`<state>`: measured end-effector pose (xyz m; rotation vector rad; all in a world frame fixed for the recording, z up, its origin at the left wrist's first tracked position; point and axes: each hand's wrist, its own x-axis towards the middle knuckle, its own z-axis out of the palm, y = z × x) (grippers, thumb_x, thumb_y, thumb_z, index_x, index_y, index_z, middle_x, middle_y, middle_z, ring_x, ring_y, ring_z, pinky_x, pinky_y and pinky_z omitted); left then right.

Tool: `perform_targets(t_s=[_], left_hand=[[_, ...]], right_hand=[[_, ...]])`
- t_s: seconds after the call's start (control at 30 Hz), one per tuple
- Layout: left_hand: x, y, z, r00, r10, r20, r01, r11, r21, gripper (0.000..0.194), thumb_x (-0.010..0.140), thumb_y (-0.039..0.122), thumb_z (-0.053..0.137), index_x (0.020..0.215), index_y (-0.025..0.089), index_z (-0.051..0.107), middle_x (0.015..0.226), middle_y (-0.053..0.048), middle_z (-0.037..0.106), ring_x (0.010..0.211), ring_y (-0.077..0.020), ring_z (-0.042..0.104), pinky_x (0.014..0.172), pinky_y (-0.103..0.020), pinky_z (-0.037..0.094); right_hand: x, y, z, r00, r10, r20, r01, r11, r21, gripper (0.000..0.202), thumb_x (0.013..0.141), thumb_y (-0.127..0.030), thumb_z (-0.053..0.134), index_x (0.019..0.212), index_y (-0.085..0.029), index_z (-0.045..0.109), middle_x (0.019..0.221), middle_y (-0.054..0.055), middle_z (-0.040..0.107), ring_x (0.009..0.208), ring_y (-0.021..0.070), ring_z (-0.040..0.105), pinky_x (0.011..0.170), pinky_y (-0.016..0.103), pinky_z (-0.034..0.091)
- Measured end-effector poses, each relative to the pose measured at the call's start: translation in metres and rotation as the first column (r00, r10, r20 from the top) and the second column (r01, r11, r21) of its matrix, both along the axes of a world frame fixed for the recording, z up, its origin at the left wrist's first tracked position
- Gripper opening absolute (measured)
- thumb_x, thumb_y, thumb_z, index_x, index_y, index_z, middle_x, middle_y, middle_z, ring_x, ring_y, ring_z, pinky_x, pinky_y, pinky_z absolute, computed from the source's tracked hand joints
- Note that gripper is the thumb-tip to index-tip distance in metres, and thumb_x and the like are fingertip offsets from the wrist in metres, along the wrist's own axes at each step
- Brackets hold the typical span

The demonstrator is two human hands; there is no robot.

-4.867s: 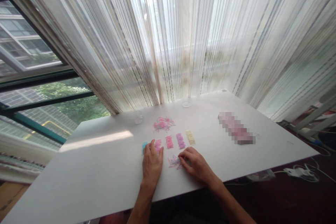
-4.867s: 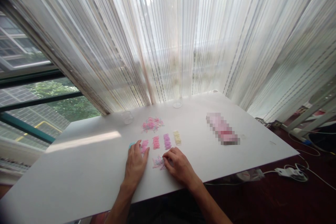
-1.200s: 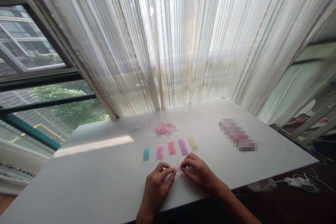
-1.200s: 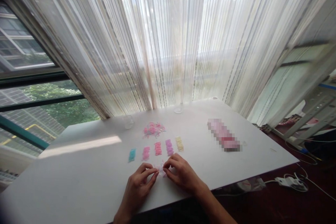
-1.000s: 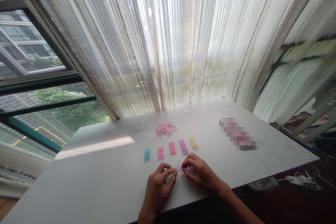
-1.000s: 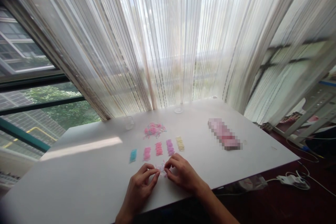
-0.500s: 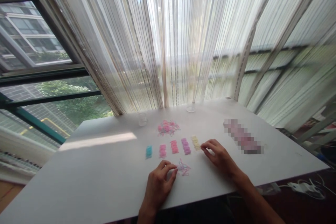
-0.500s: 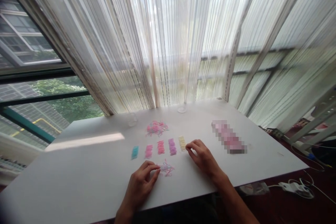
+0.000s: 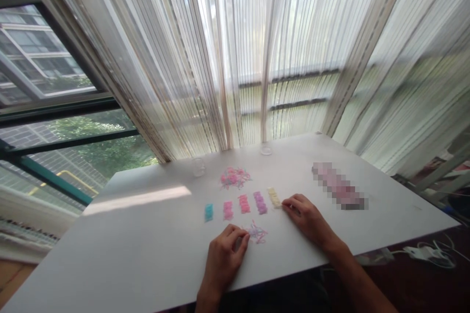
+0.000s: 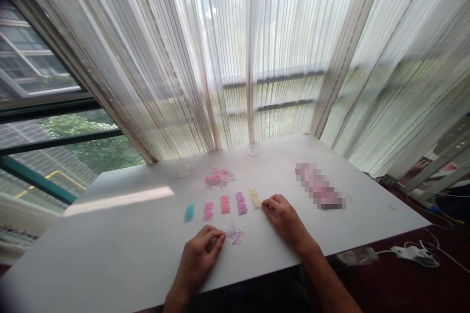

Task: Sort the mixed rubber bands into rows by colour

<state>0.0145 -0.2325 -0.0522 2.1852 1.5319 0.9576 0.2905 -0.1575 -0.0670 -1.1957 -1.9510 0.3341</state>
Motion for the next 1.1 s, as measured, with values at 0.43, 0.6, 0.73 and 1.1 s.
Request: perform_targets(t_s=[0.43,0.6,0.73,1.1], left_hand=[[0.001,0.0002,0.0001,1.0,0.015,0.002,-0.015,1.0,0.002,0.02,0.099,0.029,0.052,0.092,0.024,0.071,0.089,-0.002,0.071,0.071,-0.0147,0.067,0.069,-0.024,0.055],[0.0018,0.0003,0.0012,1.0,0.018,0.004,-0.018,1.0,-0.007,0.019,0.098,0.028,0.053,0.091,0.024,0.071,0.088,-0.001,0.071,0.071,-0.0149,0.068,0.069,-0.024,0.055],[0.0023,0.001,0.0013,1.0,0.018,-0.003,-0.019,1.0,-0.015,0.019,0.098,0.027,0.053,0.09,0.024,0.071,0.087,-0.001,0.071,0.072,-0.0152,0.067,0.069,-0.024,0.053],[0.0019,0.0002,0.0014,1.0,0.016,-0.002,-0.016,0.999,-0.031,0.019,0.098,0.026,0.054,0.089,0.024,0.07,0.086,0.0,0.07,0.073,-0.0146,0.067,0.068,-0.023,0.051]], right_hand=[[-0.0009,-0.0037,-0.0002,1.0,0.008,-0.005,-0.008,1.0,-0.019,0.013,0.095,-0.021,0.056,0.097,-0.023,0.069,0.093,0.006,0.065,0.087,0.0229,0.064,0.08,0.038,0.056],[-0.0031,-0.0032,0.0009,1.0,0.0,-0.002,0.0,1.0,-0.021,0.014,0.096,-0.024,0.055,0.093,-0.023,0.069,0.091,0.006,0.066,0.085,0.0238,0.065,0.079,0.039,0.057],[-0.0041,-0.0018,0.0004,1.0,-0.012,-0.004,0.011,1.0,-0.015,0.014,0.096,-0.024,0.056,0.092,-0.023,0.069,0.088,0.006,0.065,0.081,0.0229,0.064,0.077,0.038,0.057],[-0.0034,-0.007,0.0064,0.996,0.077,0.044,-0.077,0.997,-0.003,0.014,0.093,-0.016,0.055,0.092,-0.023,0.066,0.091,0.005,0.065,0.085,0.0224,0.064,0.078,0.036,0.056]])
